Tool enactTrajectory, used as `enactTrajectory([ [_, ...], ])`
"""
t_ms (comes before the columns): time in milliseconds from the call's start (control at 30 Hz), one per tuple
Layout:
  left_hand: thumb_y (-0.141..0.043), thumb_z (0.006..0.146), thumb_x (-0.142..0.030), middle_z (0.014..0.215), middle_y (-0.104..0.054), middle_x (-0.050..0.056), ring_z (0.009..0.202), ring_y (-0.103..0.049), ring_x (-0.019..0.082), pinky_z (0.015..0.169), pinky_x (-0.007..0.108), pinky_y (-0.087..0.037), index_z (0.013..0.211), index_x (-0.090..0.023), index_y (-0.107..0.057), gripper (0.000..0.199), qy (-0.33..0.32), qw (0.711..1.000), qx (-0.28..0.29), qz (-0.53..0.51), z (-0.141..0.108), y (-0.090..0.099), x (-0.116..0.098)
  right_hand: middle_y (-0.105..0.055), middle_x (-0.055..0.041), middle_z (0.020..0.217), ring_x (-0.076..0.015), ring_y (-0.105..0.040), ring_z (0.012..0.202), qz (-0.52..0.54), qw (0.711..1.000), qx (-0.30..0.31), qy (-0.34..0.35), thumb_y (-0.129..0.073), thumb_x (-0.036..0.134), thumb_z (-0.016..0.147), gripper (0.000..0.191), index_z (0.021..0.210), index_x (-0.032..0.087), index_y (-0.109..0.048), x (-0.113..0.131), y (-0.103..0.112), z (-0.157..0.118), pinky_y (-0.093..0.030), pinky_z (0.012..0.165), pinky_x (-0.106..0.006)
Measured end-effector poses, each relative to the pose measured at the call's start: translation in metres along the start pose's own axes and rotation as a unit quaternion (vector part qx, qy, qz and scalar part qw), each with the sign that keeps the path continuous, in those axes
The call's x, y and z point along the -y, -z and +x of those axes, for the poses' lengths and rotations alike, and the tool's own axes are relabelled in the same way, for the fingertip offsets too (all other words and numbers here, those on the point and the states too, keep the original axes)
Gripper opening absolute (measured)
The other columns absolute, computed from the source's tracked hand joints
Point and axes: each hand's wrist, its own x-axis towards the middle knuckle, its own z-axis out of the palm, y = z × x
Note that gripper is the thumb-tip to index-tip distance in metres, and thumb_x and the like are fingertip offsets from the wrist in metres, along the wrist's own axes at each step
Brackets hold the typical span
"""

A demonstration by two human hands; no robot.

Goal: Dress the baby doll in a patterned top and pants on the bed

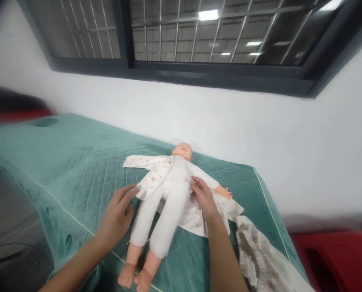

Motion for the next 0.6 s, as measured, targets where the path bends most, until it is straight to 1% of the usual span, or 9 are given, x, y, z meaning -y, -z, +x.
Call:
enactTrajectory([
  [67,-0.045,0.088,-0.008,0.133,-0.056,0.007,0.122,-0.053,0.026,0.099,0.047,-0.049,0.129,-0.03,-0.052,0.047,0.009,1.0,0.005,0.013,0.003,-0.003,0.007,-0.068,0.0012,0.086,-0.0151,-0.06,0.075,-0.001,1.0,0.0,0.001,-0.08,0.047,0.065,0.048,0.105,0.023,-0.066,0.0,0.0,0.0,-0.048,0.068,-0.026],
  [133,-0.05,0.09,-0.013,0.127,-0.059,0.008,0.117,-0.055,0.026,0.096,0.046,-0.05,0.123,-0.026,-0.056,0.036,0.008,1.0,0.009,0.023,0.011,-0.006,0.008,-0.068,0.0011,0.085,-0.0155,-0.06,0.075,0.001,1.0,0.0,0.001,-0.081,0.048,0.065,0.047,0.103,0.023,-0.067,0.0,0.0,0.0,-0.047,0.067,-0.027],
  [233,-0.051,0.092,-0.013,0.11,-0.063,0.007,0.105,-0.058,0.024,0.089,0.042,-0.051,0.11,-0.022,-0.062,0.023,-0.01,0.999,0.024,0.029,0.025,-0.008,0.001,-0.068,0.0009,0.084,-0.0159,-0.06,0.074,-0.001,1.0,-0.003,0.001,-0.081,0.048,0.064,0.048,0.103,0.024,-0.068,0.001,0.0,0.0,-0.047,0.066,-0.027],
  [300,-0.05,0.093,-0.014,0.1,-0.064,0.006,0.095,-0.058,0.022,0.084,0.039,-0.05,0.103,-0.02,-0.064,0.018,-0.042,0.998,0.036,0.019,0.032,-0.008,-0.008,-0.068,0.001,0.084,-0.0157,-0.06,0.074,-0.001,1.0,-0.006,-0.001,-0.081,0.048,0.064,0.048,0.103,0.024,-0.068,0.001,-0.001,0.001,-0.047,0.066,-0.027],
  [400,-0.048,0.096,-0.018,0.094,-0.065,0.005,0.089,-0.058,0.02,0.079,0.037,-0.049,0.101,-0.02,-0.065,0.018,-0.105,0.991,0.078,-0.008,0.036,-0.007,-0.024,-0.067,0.0016,0.085,-0.0148,-0.059,0.073,0.006,1.0,-0.007,-0.002,-0.082,0.046,0.064,0.047,0.103,0.024,-0.068,0.0,-0.001,0.001,-0.046,0.066,-0.026],
  [467,-0.047,0.097,-0.02,0.092,-0.066,0.004,0.088,-0.059,0.019,0.08,0.036,-0.048,0.1,-0.02,-0.065,0.018,-0.127,0.984,0.116,-0.034,0.036,-0.006,-0.031,-0.067,0.0019,0.085,-0.0144,-0.058,0.073,0.009,1.0,-0.005,-0.003,-0.081,0.045,0.064,0.047,0.104,0.024,-0.067,-0.001,0.0,0.002,-0.046,0.066,-0.026],
  [533,-0.047,0.098,-0.022,0.09,-0.066,0.003,0.086,-0.059,0.018,0.08,0.034,-0.048,0.096,-0.021,-0.067,0.019,-0.122,0.979,0.142,-0.079,0.037,-0.004,-0.032,-0.066,0.0018,0.085,-0.0143,-0.058,0.073,0.006,1.0,-0.005,-0.003,-0.081,0.046,0.065,0.048,0.105,0.023,-0.067,-0.003,0.001,0.003,-0.046,0.067,-0.025],
  [600,-0.047,0.099,-0.027,0.088,-0.066,0.003,0.086,-0.06,0.016,0.081,0.032,-0.049,0.091,-0.021,-0.067,0.022,-0.095,0.977,0.142,-0.128,0.043,-0.003,-0.03,-0.066,0.0014,0.086,-0.0146,-0.058,0.075,-0.002,1.0,-0.004,-0.002,-0.08,0.047,0.066,0.048,0.105,0.023,-0.066,-0.004,0.002,0.004,-0.046,0.068,-0.026],
])
